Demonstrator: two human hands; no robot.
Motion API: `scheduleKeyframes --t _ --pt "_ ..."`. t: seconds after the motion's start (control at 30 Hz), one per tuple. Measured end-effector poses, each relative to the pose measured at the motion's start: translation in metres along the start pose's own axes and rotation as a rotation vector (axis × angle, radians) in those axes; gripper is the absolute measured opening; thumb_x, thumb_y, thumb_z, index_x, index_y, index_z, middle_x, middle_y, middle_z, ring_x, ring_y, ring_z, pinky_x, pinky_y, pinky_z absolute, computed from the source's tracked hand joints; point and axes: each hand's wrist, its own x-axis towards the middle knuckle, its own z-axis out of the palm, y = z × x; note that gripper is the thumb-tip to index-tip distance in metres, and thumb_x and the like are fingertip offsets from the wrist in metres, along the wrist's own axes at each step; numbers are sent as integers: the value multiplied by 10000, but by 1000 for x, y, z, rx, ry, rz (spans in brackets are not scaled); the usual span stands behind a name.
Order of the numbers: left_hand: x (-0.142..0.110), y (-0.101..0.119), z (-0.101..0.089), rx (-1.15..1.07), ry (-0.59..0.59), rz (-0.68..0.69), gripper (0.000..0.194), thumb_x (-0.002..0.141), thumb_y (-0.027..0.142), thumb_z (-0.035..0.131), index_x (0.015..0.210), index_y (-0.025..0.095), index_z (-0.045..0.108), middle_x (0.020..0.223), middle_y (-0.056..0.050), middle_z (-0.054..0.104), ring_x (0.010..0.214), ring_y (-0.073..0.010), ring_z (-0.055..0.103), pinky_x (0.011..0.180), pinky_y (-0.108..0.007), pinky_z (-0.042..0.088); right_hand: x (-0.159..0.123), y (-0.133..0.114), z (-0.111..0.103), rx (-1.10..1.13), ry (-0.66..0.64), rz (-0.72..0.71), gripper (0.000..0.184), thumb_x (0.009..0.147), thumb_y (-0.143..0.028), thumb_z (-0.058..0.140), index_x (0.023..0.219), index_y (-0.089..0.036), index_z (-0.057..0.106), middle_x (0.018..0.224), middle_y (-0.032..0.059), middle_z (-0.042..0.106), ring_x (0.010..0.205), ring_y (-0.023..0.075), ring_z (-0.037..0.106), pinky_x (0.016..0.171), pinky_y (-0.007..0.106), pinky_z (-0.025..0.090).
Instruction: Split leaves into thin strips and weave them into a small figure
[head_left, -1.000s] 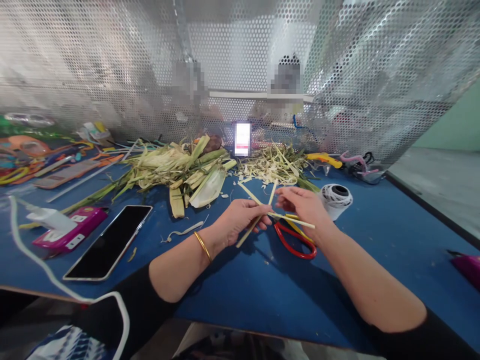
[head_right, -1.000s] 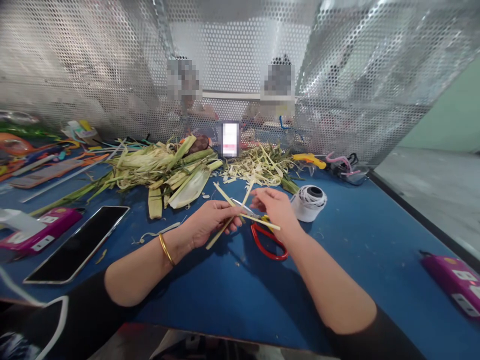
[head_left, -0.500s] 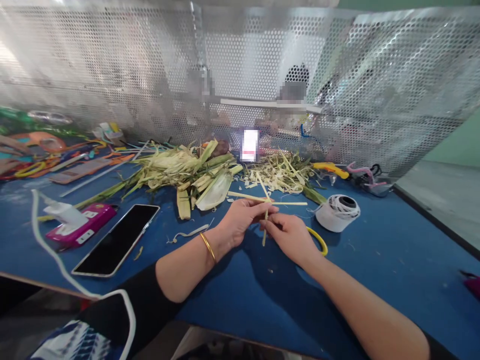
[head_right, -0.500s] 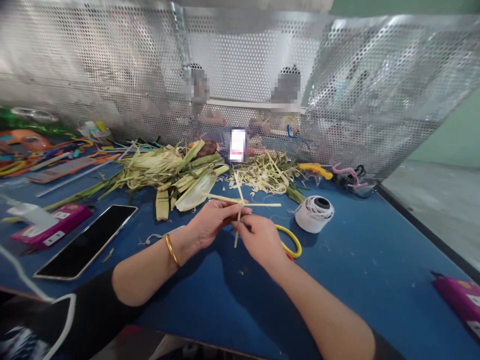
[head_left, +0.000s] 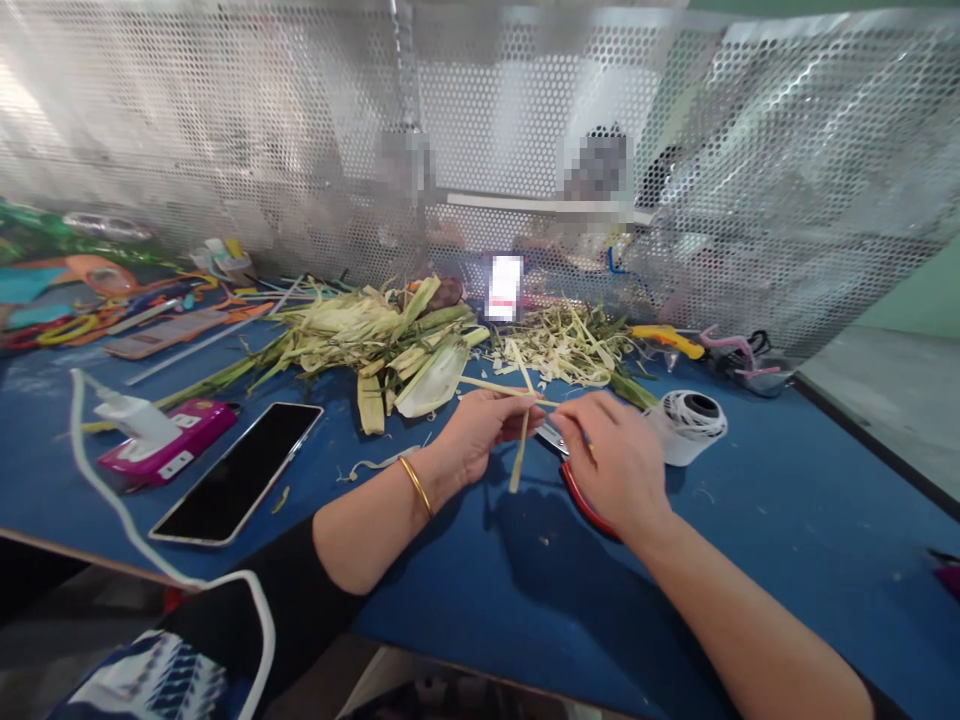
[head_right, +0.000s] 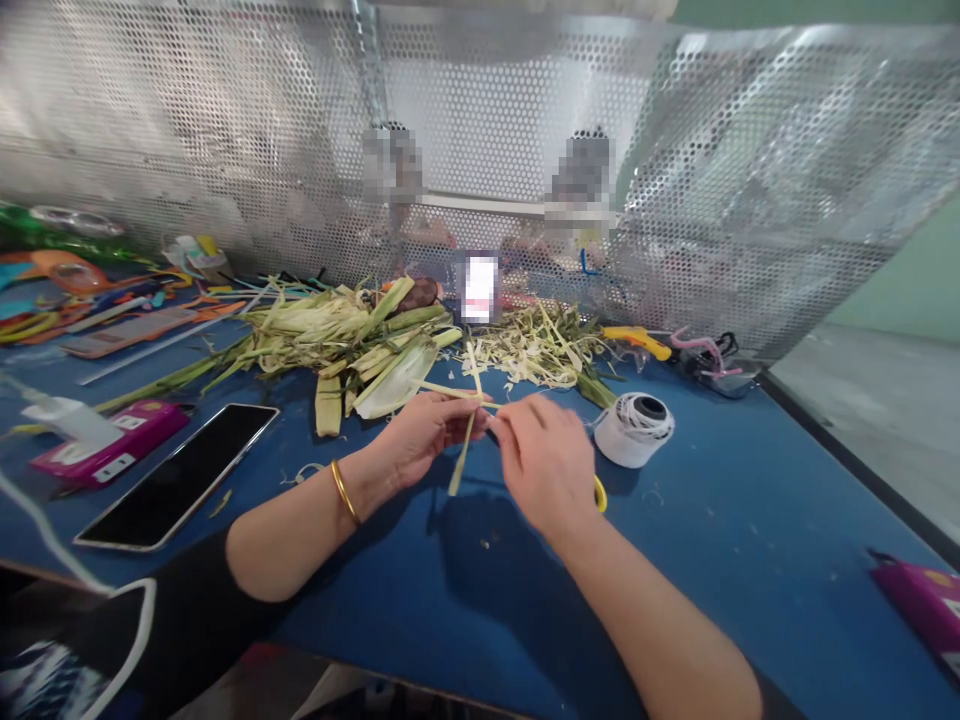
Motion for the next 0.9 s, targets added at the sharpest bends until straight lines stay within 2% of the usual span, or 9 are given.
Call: scheduleKeyframes --t 0.03,0.1,0.2,0.3,0.53,0.67,0.77,0.83,0.9 --pt "0 1 0 1 -8 -20 105 795 169 625 765 100 699 649 -51 667 596 -107 617 676 -254 517 1 4 0 -78 55 -2 273 933 -340 435 913 -159 638 881 104 658 839 241 575 738 335 366" --pt "-1 2 0 18 -25 -37 192 828 254 607 746 99 684 648 -52 655 589 -112 614 666 -263 520 4 11 0 -160 43 -25 244 926 -335 469 969 -163 636 897 98 678 868 245 583 796 353 346" --pt "-1 -2 0 109 -28 23 194 782 277 675 684 113 640 582 -10 601 536 -90 571 591 -228 488 5 13 1 -166 -87 -82 255 944 -286 440 807 -187 631 722 36 675 715 191 579 824 345 321" --pt "-1 -5 1 215 -5 73 155 773 194 671 653 123 602 514 22 543 468 -71 512 502 -199 431 4 10 0 -156 -123 -109 324 945 -266 416 680 -187 584 620 17 632 626 169 544 803 336 312" --pt "0 0 1 245 -30 42 191 798 137 611 610 123 578 483 26 512 421 -67 480 478 -210 425 5 14 -7 27 -173 -43 302 903 -274 465 629 -199 569 533 -24 542 552 136 473 729 292 320" --pt "1 1 -3 236 -47 44 197 763 175 665 593 124 580 479 23 515 426 -72 480 486 -217 436 8 15 -10 75 -207 12 309 883 -274 479 592 -196 543 513 -27 524 560 132 471 720 286 332" --pt "1 1 -5 202 -86 3 189 726 251 723 642 121 617 505 18 533 457 -81 500 537 -240 475 12 18 -15 140 -302 98 323 872 -309 481 578 -202 561 513 -18 546 550 138 475 653 286 335" --pt "0 2 -5 183 -123 -43 222 768 325 684 686 122 646 533 4 547 492 -92 522 576 -257 495 15 23 -16 241 -371 226 332 866 -374 476 609 -210 607 597 3 618 598 160 515 615 291 338" --pt "-1 2 -5 185 -163 -74 291 821 391 606 708 128 661 556 -8 555 519 -101 532 582 -257 495 16 27 -14 410 -385 396 351 858 -447 468 677 -213 657 715 28 675 691 189 565 632 304 366"
